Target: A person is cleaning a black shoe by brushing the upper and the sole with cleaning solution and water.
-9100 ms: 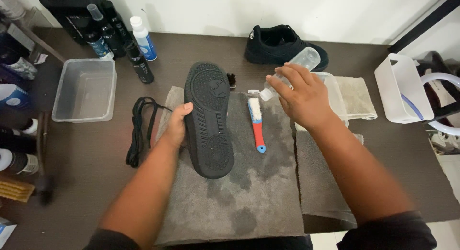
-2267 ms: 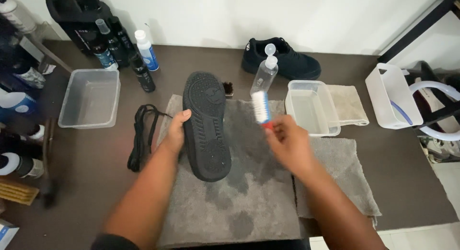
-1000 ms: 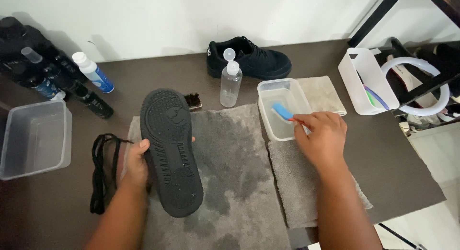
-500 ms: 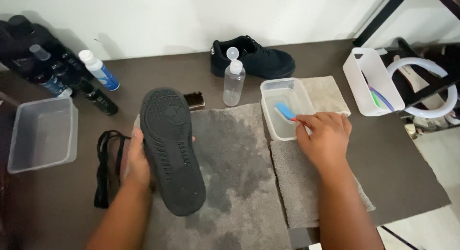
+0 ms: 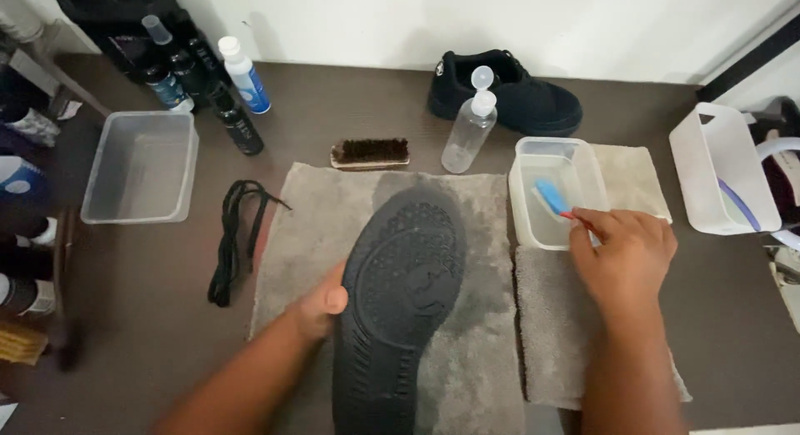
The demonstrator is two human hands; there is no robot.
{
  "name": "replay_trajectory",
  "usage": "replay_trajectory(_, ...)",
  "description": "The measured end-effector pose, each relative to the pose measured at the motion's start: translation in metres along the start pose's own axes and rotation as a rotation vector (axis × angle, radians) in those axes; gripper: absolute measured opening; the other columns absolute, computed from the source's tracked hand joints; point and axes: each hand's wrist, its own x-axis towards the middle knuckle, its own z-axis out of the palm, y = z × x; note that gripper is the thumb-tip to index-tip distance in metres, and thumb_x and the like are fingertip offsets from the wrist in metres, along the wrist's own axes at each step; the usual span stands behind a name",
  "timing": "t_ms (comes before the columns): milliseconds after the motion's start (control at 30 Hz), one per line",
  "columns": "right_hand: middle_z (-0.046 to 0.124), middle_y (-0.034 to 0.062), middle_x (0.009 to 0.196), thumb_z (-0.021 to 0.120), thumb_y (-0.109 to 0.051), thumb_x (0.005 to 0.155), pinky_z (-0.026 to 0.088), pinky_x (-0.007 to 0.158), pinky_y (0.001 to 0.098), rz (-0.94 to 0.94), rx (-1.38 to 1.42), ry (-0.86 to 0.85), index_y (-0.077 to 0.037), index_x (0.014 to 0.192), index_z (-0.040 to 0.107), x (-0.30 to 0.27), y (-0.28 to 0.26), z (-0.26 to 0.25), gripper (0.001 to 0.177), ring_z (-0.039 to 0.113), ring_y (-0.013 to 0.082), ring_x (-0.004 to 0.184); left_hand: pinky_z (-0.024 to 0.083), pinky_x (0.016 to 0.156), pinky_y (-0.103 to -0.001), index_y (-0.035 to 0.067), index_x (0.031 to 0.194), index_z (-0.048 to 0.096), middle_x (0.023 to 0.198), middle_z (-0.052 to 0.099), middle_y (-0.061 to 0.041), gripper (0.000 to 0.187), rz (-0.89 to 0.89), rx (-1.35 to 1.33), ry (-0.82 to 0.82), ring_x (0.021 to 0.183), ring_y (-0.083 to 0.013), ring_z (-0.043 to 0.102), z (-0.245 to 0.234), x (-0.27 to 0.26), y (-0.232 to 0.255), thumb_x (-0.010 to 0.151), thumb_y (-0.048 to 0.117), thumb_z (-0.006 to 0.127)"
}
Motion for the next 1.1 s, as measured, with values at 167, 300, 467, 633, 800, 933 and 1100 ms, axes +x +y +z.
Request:
replay_trajectory(167,0.073,-0.0096,0.088,0.072,-0.028,0.097,0.047,0.095,0.0472,0.027,0.0,-0.034,-0.031,0.106,0.085,-0.002,-0.001,0.0,0.016,0.071,0.0245,0.104,0.035,0.12,-0.056,0.008,0.161,0.024,0.162,0.034,-0.015,0.118,-0.131,0.017,0.052,0.147,-0.0328,0.04,-0.006,-0.001,-0.008,0.081,0.066,0.087)
replay_trajectory(300,0.076,-0.0072,0.093,0.071,-0.027,0.099,0.046,0.099,0.0485,0.053,0.026,-0.07,-0.028,0.107,0.085,-0.002,-0.002,0.0,0.016,0.071,0.0272,0.109,0.034,0.122,-0.054,0.005,0.161,0.023,0.161,0.036,-0.015,0.102,-0.046,0.057,-0.022,0.146,-0.0318,0.04,-0.002,0.006,-0.003,0.094,0.061,0.077)
replay_trajectory(467,0.071,-0.0082,0.085,0.071,-0.026,0.099,0.047,0.092,0.0471,0.04,0.019,-0.091,-0.03,0.107,0.085,-0.001,-0.002,-0.002,0.016,0.07,0.0274,0.103,0.031,0.125,-0.051,0.004,0.159,0.031,0.159,0.041,-0.014,0.095,0.008,0.058,-0.06,0.146,-0.0296,0.042,-0.033,-0.006,-0.028,0.095,0.056,0.079)
replay_trajectory(633,0.074,-0.0087,0.091,0.072,-0.024,0.101,0.048,0.095,0.043,0.001,0.03,-0.052,-0.029,0.108,0.085,-0.004,0.001,0.001,0.016,0.071,0.0245,0.105,0.035,0.123,-0.049,0.004,0.158,0.03,0.159,0.04,-0.016,0.099,-0.026,0.136,-0.018,0.144,-0.0304,0.044,-0.079,-0.02,-0.061,0.092,0.06,0.077)
replay_trajectory(800,0.076,-0.0068,0.093,0.073,-0.021,0.101,0.051,0.09,0.0394,-0.05,0.06,-0.036,-0.024,0.111,0.087,-0.002,0.004,0.005,0.017,0.073,0.0247,0.097,0.039,0.119,-0.046,0.0,0.154,0.038,0.154,0.047,-0.016,0.08,-0.165,0.058,0.319,0.137,-0.0301,0.05,-0.075,-0.012,-0.063,0.093,0.044,0.064)
replay_trajectory(933,0.076,-0.0062,0.091,0.073,-0.019,0.101,0.052,0.084,0.04,-0.039,0.087,-0.037,-0.021,0.111,0.088,-0.002,0.003,0.004,0.018,0.073,0.0254,0.096,0.053,0.1,-0.046,-0.003,0.135,0.058,0.13,0.064,-0.018,0.072,-0.233,-0.1,0.581,0.113,-0.0333,0.065,-0.077,-0.003,-0.066,0.076,0.037,0.072)
replay_trajectory(1100,0.078,-0.0033,0.098,0.07,-0.016,0.101,0.051,0.093,0.0391,-0.03,0.093,-0.033,-0.019,0.112,0.087,-0.003,0.002,0.002,0.02,0.073,0.0257,0.098,0.052,0.096,-0.047,-0.004,0.128,0.066,0.125,0.068,-0.019,0.066,-0.314,-0.276,0.692,0.107,-0.035,0.066,-0.039,0.019,-0.034,0.08,0.041,0.068)
